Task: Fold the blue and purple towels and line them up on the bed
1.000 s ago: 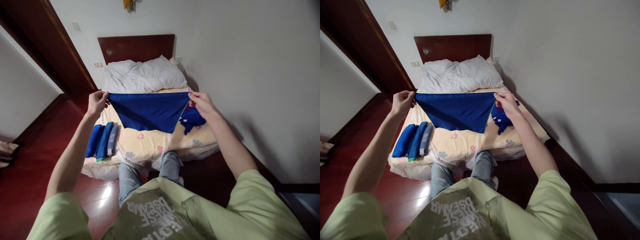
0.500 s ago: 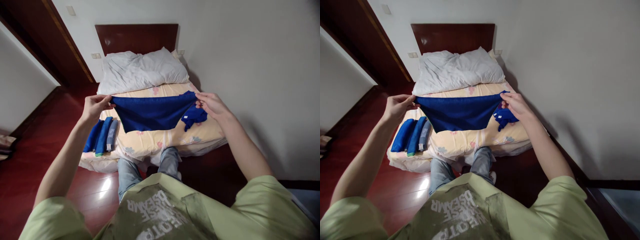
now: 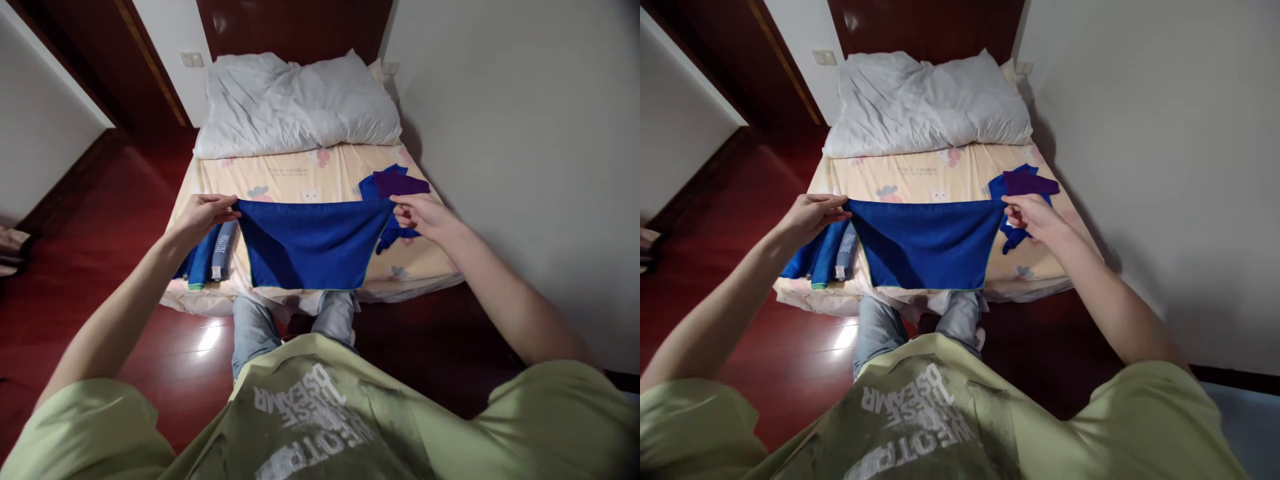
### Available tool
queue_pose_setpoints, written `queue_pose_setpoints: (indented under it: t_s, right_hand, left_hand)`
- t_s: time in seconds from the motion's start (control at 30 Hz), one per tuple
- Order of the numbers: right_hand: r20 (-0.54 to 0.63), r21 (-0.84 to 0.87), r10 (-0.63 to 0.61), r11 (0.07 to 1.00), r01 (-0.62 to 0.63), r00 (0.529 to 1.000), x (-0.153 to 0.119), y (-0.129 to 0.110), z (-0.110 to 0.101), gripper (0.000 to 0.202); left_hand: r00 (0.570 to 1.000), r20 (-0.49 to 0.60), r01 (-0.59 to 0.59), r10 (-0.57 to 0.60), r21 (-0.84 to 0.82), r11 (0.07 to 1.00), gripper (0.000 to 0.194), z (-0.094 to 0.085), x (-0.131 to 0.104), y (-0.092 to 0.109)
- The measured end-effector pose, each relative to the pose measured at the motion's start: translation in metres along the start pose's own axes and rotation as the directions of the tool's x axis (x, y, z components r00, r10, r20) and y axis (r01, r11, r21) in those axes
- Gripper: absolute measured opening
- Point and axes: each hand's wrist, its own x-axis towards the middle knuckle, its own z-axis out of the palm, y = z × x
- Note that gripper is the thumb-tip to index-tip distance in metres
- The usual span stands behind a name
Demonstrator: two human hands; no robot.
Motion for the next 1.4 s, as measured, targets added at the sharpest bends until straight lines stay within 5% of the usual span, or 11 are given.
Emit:
queue_pose_setpoints:
  t_s: [0.1, 0.17, 0.27, 0.37, 0.47, 0.57, 0.7, 0.83, 0.9, 1.13, 1.4]
  right_hand:
    - [-0.008, 0.026, 0.144, 0.989, -0.143, 0.990, 0.035, 0.011, 0.026, 0.030]
    - [-0.045, 0.033, 0.120, 0.992, -0.119, 0.992, 0.057, 0.012, 0.040, 0.027]
    - [-0.082, 0.031, -0.015, 0.999, 0.017, 0.997, 0.085, 0.002, 0.052, 0.027]
    - [-0.142, 0.034, -0.215, 0.975, 0.221, 0.966, 0.102, -0.011, 0.048, 0.031]
    - [-0.175, 0.021, -0.331, 0.940, 0.340, 0.927, 0.107, -0.003, 0.035, 0.034]
    - [-0.146, 0.010, -0.293, 0.955, 0.297, 0.945, 0.100, 0.045, 0.025, 0.036]
    - [-0.076, -0.025, -0.093, 0.996, 0.091, 0.993, 0.070, 0.159, 0.036, 0.041]
    - [-0.108, -0.020, 0.246, 0.968, -0.249, 0.963, 0.029, 0.261, 0.065, 0.044]
    - [-0.099, 0.005, 0.344, 0.939, -0.345, 0.934, 0.014, 0.292, 0.075, 0.045]
    - [-0.152, 0.239, 0.330, 0.927, -0.289, 0.932, 0.016, 0.323, 0.075, 0.049]
    - [-0.132, 0.279, 0.325, 0.919, -0.280, 0.936, 0.023, 0.331, 0.055, 0.042]
  left_hand:
    - [0.999, -0.032, 0.006, -0.006, 0.015, 1.000, 0.023, 0.009, 0.029, -0.018]
    - [0.997, -0.057, -0.041, 0.044, 0.045, 0.998, 0.026, 0.013, 0.050, -0.020]
    - [0.968, -0.089, -0.226, 0.235, 0.099, 0.969, 0.029, 0.012, 0.077, -0.002]
    - [0.887, -0.097, -0.432, 0.451, 0.170, 0.886, 0.034, 0.005, 0.091, 0.024]
    - [0.829, -0.099, -0.522, 0.551, 0.219, 0.825, 0.038, -0.001, 0.090, 0.022]
    - [0.874, -0.116, -0.427, 0.472, 0.283, 0.859, 0.039, 0.002, 0.077, -0.029]
    - [0.993, -0.071, -0.060, 0.093, 0.366, 0.929, 0.037, 0.025, 0.046, -0.147]
    - [0.953, 0.009, 0.283, -0.303, 0.327, 0.902, 0.040, 0.053, 0.012, -0.249]
    - [0.932, -0.012, 0.348, -0.361, 0.299, 0.889, 0.043, 0.061, 0.001, -0.279]
    - [0.949, -0.092, 0.314, -0.301, 0.310, 0.897, 0.049, 0.066, -0.001, -0.306]
    - [0.998, 0.060, -0.026, 0.008, 0.295, 0.955, 0.047, 0.032, -0.014, -0.337]
